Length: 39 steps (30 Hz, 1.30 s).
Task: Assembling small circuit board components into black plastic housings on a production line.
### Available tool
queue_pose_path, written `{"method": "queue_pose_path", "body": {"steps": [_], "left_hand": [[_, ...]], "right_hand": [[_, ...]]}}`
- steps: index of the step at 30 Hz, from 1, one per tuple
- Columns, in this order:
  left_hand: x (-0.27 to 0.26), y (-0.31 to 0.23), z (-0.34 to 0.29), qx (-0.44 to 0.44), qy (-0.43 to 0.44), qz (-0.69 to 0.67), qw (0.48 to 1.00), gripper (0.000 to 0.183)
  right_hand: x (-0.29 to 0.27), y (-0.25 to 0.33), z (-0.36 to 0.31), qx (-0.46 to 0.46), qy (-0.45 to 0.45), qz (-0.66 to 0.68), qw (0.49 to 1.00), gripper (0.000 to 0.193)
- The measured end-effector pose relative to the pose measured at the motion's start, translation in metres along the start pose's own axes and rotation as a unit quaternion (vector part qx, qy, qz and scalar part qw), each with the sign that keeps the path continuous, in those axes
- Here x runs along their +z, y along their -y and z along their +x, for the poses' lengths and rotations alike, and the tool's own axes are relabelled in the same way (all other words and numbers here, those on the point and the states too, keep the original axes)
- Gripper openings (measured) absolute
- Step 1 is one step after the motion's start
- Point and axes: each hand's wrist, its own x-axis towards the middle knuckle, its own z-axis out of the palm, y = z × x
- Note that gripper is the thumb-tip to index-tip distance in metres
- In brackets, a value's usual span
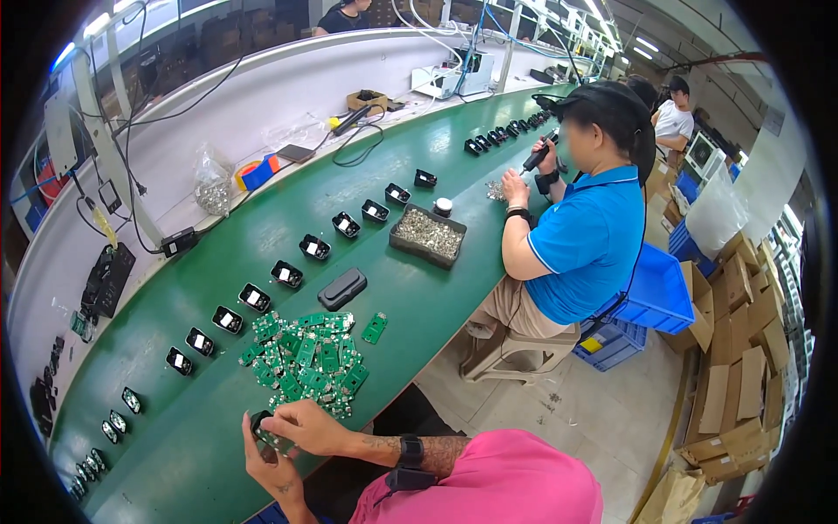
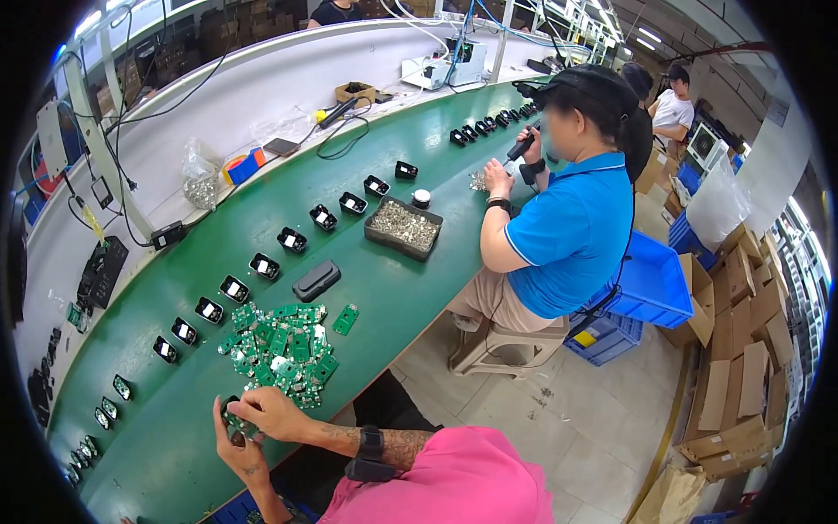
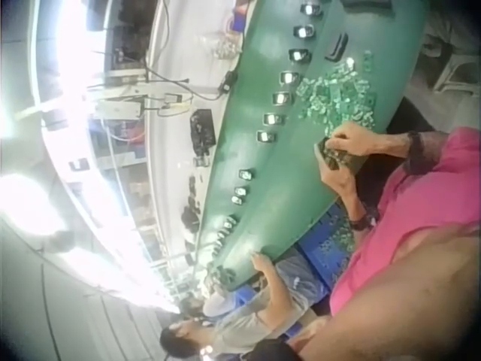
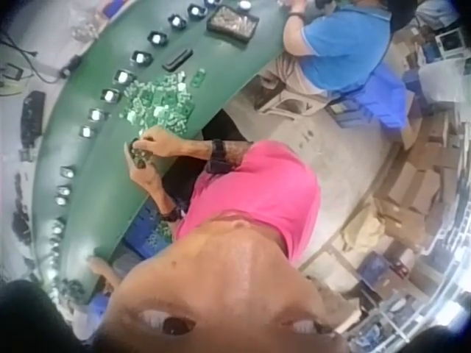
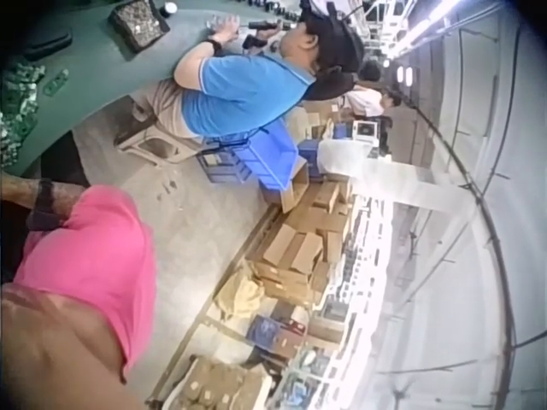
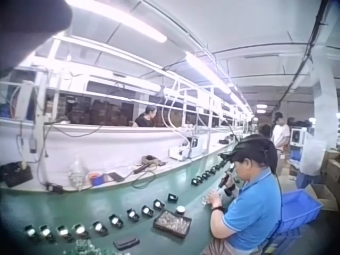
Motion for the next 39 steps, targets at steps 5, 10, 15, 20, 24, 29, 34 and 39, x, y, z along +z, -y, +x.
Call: {"method": "queue_pose_path", "body": {"steps": [5, 10, 15, 20, 24, 29, 34, 39], "left_hand": [[-0.012, 0.001, 0.0, 0.073, 0.002, 0.16, 0.984, 0.061], [-0.003, -0.015, 0.001, 0.002, -0.045, 0.197, 0.979, 0.069], [0.011, -0.03, 0.003, 0.086, -0.013, 0.151, 0.985, 0.06], [-0.007, -0.042, -0.002, -0.096, 0.012, 0.025, 0.995, 0.054], [-0.012, -0.037, -0.007, -0.046, 0.002, 0.054, 0.997, 0.049], [-0.013, -0.042, -0.003, -0.109, 0.024, -0.001, 0.994, 0.044], [-0.021, -0.042, -0.001, -0.139, 0.047, -0.036, 0.988, 0.045], [-0.025, -0.035, 0.0, -0.113, 0.043, -0.085, 0.989, 0.043]], "right_hand": [[0.002, 0.01, -0.009, -0.006, 0.027, -0.081, 0.996, 0.04], [-0.003, 0.018, -0.019, -0.094, 0.019, -0.143, 0.985, 0.018], [-0.033, 0.036, -0.02, 0.005, 0.014, -0.157, 0.988, 0.013], [-0.016, 0.031, -0.02, 0.087, 0.01, 0.005, 0.996, 0.014], [-0.012, 0.035, -0.016, 0.088, 0.016, -0.038, 0.995, 0.015], [-0.018, 0.025, -0.011, 0.084, 0.008, -0.085, 0.993, 0.016], [-0.017, 0.022, -0.011, 0.054, -0.002, -0.117, 0.992, 0.021], [-0.011, 0.025, -0.013, -0.044, -0.011, -0.205, 0.978, 0.03]]}}
